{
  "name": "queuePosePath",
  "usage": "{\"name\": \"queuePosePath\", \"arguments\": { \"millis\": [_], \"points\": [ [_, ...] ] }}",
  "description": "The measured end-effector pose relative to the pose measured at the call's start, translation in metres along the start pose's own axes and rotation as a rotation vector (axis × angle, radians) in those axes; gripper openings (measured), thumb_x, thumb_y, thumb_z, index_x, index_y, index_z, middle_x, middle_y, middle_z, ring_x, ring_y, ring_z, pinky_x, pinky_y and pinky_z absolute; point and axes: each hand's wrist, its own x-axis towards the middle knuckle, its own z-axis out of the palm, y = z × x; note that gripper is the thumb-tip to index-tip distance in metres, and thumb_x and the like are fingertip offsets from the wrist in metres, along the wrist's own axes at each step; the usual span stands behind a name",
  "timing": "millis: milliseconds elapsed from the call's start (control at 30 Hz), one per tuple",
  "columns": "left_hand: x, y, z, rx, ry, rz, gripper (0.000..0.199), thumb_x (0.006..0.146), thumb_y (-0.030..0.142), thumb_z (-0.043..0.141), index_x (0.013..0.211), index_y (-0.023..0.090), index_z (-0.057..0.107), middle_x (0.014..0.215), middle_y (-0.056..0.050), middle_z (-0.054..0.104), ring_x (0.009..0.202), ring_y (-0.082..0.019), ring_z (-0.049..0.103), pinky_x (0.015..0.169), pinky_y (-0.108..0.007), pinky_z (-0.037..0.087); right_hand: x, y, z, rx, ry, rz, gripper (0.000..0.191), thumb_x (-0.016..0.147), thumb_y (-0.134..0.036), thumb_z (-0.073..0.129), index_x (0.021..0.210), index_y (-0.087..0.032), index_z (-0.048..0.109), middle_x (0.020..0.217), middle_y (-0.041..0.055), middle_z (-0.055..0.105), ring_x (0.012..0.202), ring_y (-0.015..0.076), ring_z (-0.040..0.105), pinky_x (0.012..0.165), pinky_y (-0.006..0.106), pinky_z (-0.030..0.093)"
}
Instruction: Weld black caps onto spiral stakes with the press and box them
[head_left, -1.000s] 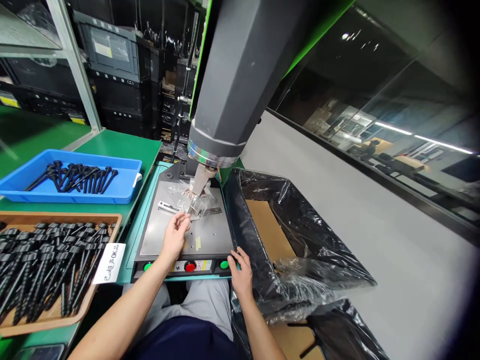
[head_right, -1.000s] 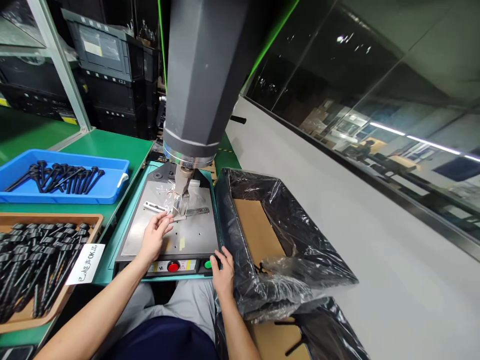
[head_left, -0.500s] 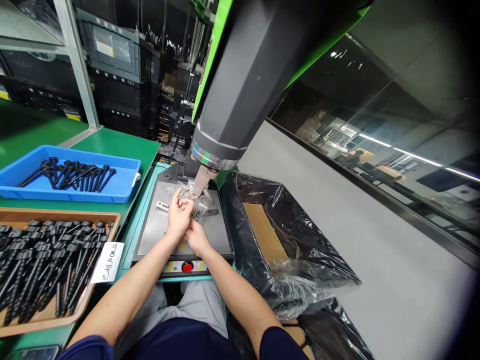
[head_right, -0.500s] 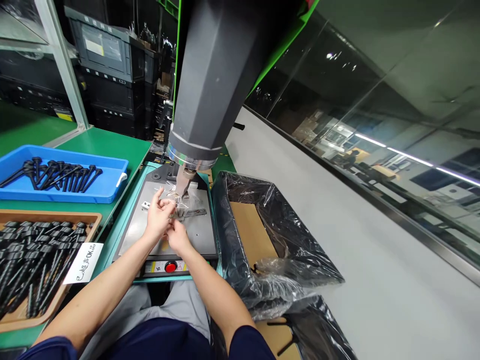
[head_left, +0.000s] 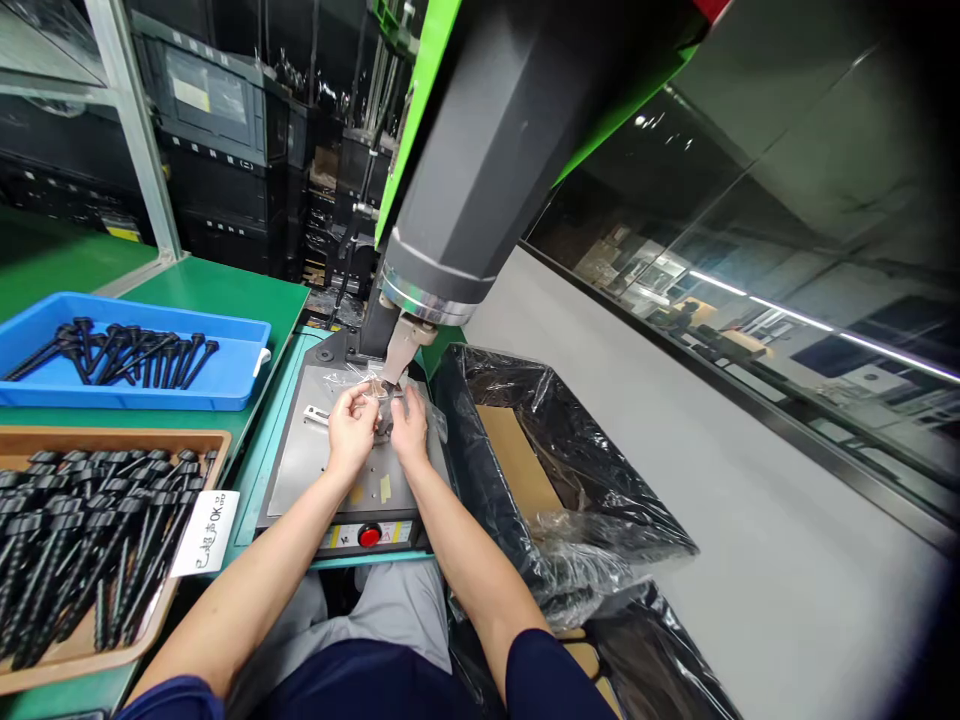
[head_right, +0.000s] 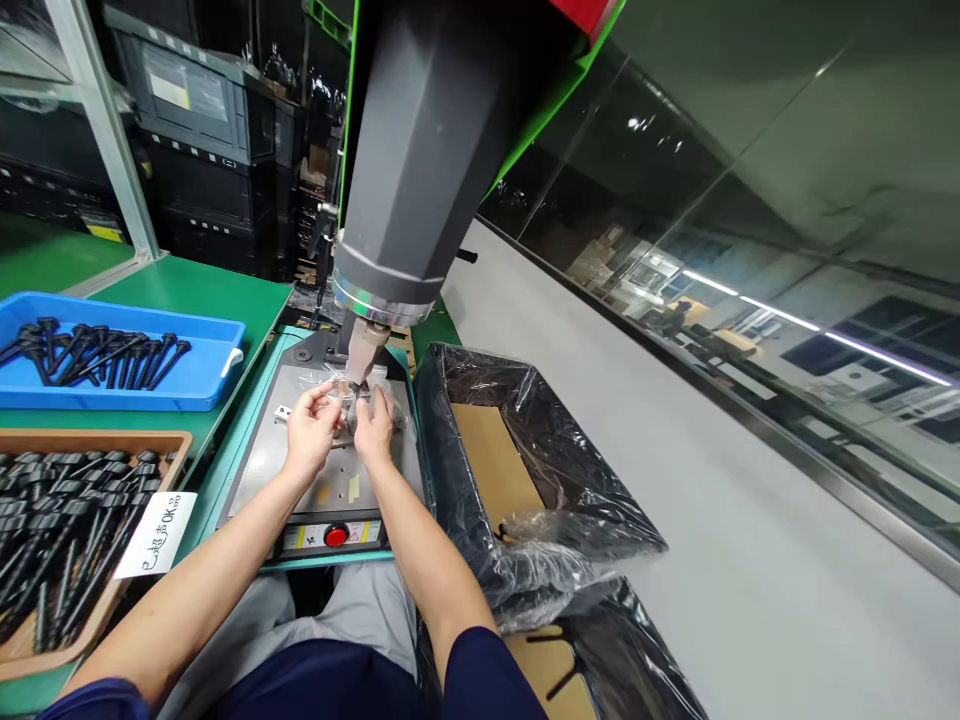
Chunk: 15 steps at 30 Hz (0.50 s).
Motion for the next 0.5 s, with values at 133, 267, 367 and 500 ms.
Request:
{"name": "queuePosePath", "arguments": {
  "millis": [133, 267, 367, 500],
  "points": [
    [0.004, 0.003, -0.002, 0.039, 0.010, 0.037, 0.031, 0.075, 0.035, 0.070, 0.099, 0.015, 0.066, 0.069, 0.002, 0.057, 0.049, -0.008, 0.052, 0.045, -0.020, 0.040, 0.019, -0.003, 0.002, -0.056, -0.124, -0.109, 0.044, 0.087, -0.034, 0.053, 0.127, -0.017, 0.059, 0.134, 0.0113, 0.058, 0.127, 0.0234, 0.052, 0.110, 0.038, 0.038],
    [0.006, 0.009, -0.005, 0.093, -0.001, 0.039, 0.031, 0.076, 0.033, 0.067, 0.101, 0.015, 0.068, 0.064, 0.002, 0.059, 0.050, -0.009, 0.052, 0.048, -0.021, 0.042, 0.032, -0.010, 0.004, -0.035, -0.201, -0.087, 0.032, 0.085, -0.032, 0.055, 0.112, -0.019, 0.066, 0.117, 0.0070, 0.068, 0.111, 0.0225, 0.061, 0.099, 0.035, 0.046],
    [0.006, 0.013, -0.007, 0.098, 0.028, -0.001, 0.034, 0.076, 0.034, 0.066, 0.104, 0.013, 0.068, 0.061, 0.001, 0.059, 0.050, -0.011, 0.054, 0.049, -0.022, 0.042, 0.034, -0.014, 0.004, -0.022, -0.137, -0.073, 0.031, 0.086, -0.035, 0.056, 0.112, -0.022, 0.065, 0.116, 0.0048, 0.069, 0.109, 0.0213, 0.062, 0.096, 0.033, 0.047],
    [0.004, 0.016, -0.010, 0.120, 0.055, -0.022, 0.037, 0.076, 0.035, 0.065, 0.104, 0.011, 0.067, 0.058, 0.002, 0.058, 0.050, -0.011, 0.052, 0.050, -0.023, 0.042, 0.018, -0.014, -0.003, 0.058, -0.068, -0.020, 0.032, 0.082, -0.040, 0.060, 0.107, -0.020, 0.064, 0.120, 0.0075, 0.067, 0.111, 0.0228, 0.061, 0.099, 0.036, 0.045]
  ]
}}
